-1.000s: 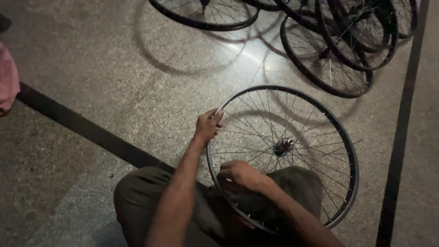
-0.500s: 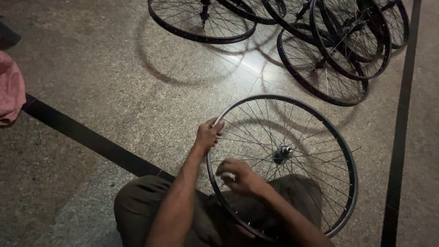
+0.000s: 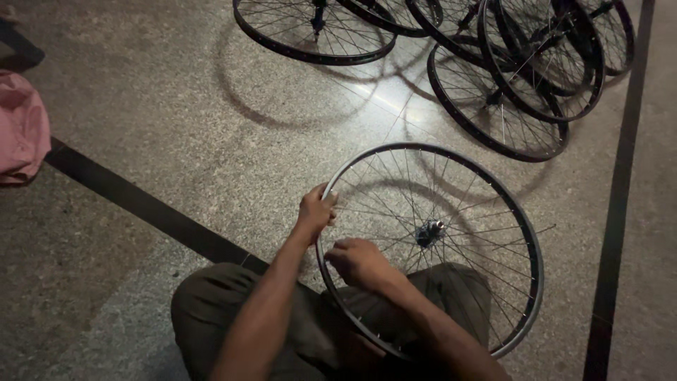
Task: The person sits on the floor and inserts bicycle spokes into the hub of a wheel rim. They manipulate the spokes by hand, threading them through the rim holes and into the hub to assemble the wheel structure.
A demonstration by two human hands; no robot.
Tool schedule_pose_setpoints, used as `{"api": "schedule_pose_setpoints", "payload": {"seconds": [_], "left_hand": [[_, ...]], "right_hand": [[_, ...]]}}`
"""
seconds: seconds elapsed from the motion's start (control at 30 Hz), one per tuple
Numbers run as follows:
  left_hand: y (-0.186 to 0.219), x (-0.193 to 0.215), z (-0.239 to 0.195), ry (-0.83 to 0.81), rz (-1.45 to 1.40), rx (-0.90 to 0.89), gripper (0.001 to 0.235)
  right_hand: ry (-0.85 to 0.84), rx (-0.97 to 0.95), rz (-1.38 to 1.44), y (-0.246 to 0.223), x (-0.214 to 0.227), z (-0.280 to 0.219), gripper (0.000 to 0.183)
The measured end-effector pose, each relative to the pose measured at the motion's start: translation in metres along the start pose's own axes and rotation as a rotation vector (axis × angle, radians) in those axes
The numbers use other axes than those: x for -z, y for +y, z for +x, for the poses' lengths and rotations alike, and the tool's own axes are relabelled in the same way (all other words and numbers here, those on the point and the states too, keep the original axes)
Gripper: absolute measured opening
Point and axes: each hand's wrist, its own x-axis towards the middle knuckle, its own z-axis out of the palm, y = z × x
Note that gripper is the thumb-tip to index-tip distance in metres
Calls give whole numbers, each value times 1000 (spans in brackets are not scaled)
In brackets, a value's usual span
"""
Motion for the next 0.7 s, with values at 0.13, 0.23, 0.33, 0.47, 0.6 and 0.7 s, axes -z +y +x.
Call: {"api": "schedule_pose_setpoints", "payload": {"seconds": [0.13, 0.23, 0.33, 0.47, 0.6, 0.7], "left_hand": [[1, -10, -41, 131, 237, -125, 37], [-3, -12, -63, 178, 350, -201, 35], [-11, -12, -65, 180, 255, -171, 33], [-18, -14, -47, 212, 102, -69, 28], [-37, -17, -31, 238, 82, -246, 22], [-47, -19, -21, 200, 13, -234, 21]], "right_hand": [[176, 6, -50, 0, 5, 3, 23], [143, -90, -116, 8, 10, 6, 13], [83, -91, -129, 8, 9, -3, 19], [157, -68, -114, 4, 7, 7, 18], [288, -87, -65, 4, 2, 10, 23], [170, -192, -78, 13, 0, 14, 19]]}}
